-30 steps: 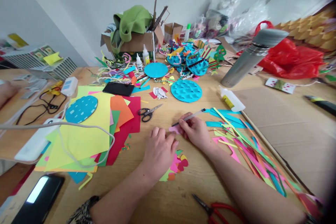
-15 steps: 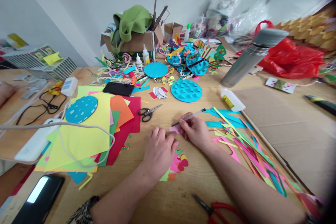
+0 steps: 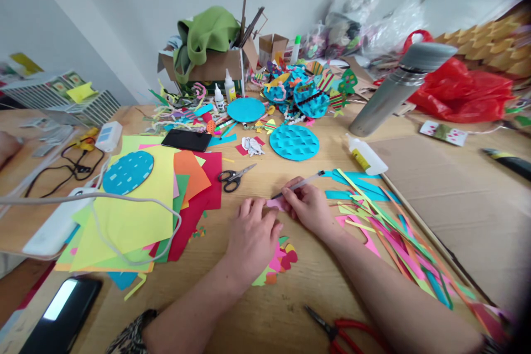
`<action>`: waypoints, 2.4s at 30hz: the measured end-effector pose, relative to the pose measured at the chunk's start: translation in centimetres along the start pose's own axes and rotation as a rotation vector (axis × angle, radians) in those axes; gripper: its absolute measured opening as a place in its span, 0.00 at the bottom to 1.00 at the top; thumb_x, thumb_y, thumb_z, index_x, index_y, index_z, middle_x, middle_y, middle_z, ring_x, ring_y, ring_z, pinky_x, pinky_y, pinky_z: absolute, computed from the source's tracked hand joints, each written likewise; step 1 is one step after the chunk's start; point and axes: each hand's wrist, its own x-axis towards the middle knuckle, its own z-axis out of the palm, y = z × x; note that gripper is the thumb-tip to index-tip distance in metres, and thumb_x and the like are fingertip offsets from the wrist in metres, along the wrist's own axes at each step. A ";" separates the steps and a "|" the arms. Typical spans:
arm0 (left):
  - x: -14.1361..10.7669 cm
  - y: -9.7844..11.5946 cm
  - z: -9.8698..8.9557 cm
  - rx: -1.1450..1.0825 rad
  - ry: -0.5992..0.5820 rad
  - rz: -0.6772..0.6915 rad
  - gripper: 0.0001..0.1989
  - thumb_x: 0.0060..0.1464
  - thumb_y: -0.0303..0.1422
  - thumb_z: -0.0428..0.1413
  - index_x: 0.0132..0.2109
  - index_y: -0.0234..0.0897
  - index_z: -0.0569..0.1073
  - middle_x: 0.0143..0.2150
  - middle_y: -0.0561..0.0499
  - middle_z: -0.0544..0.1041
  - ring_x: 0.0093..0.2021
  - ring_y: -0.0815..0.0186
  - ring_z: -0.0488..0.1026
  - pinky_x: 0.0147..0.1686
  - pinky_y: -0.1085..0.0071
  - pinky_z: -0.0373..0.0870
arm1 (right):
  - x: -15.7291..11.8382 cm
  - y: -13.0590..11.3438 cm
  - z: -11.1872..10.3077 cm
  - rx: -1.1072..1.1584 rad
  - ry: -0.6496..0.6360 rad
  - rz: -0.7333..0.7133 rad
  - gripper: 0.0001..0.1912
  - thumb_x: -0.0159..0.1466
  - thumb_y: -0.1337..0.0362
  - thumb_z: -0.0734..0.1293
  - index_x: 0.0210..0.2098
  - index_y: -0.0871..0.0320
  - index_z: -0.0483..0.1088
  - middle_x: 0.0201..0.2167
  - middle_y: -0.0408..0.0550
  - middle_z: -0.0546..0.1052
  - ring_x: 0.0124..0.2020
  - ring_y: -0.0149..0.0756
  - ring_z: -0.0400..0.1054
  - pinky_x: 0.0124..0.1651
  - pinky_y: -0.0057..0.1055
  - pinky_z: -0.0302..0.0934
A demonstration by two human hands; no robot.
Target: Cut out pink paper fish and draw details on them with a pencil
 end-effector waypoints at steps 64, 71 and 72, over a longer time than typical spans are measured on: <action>0.1 -1.7 0.9 0.009 0.122 0.155 0.21 0.48 0.16 0.52 0.49 0.29 0.76 0.49 0.44 0.78 0.50 0.52 0.65 0.53 0.53 0.70 | 0.1 0.8 0.0 -0.045 0.000 -0.034 0.15 0.67 0.50 0.63 0.32 0.55 0.64 0.16 0.39 0.69 0.14 0.30 0.61 0.16 0.25 0.52; 0.0 -1.7 0.8 0.018 0.111 0.151 0.21 0.48 0.16 0.51 0.49 0.29 0.77 0.50 0.44 0.78 0.51 0.52 0.65 0.53 0.54 0.70 | 0.1 0.9 0.0 -0.064 0.000 -0.042 0.15 0.67 0.51 0.63 0.32 0.56 0.64 0.16 0.39 0.68 0.14 0.30 0.61 0.17 0.25 0.52; 0.0 -1.7 0.9 0.021 0.112 0.151 0.20 0.49 0.16 0.51 0.49 0.29 0.77 0.51 0.44 0.78 0.52 0.52 0.65 0.54 0.53 0.70 | 0.1 1.0 0.0 -0.064 0.001 -0.042 0.15 0.67 0.51 0.63 0.32 0.56 0.64 0.16 0.39 0.68 0.14 0.30 0.61 0.17 0.25 0.52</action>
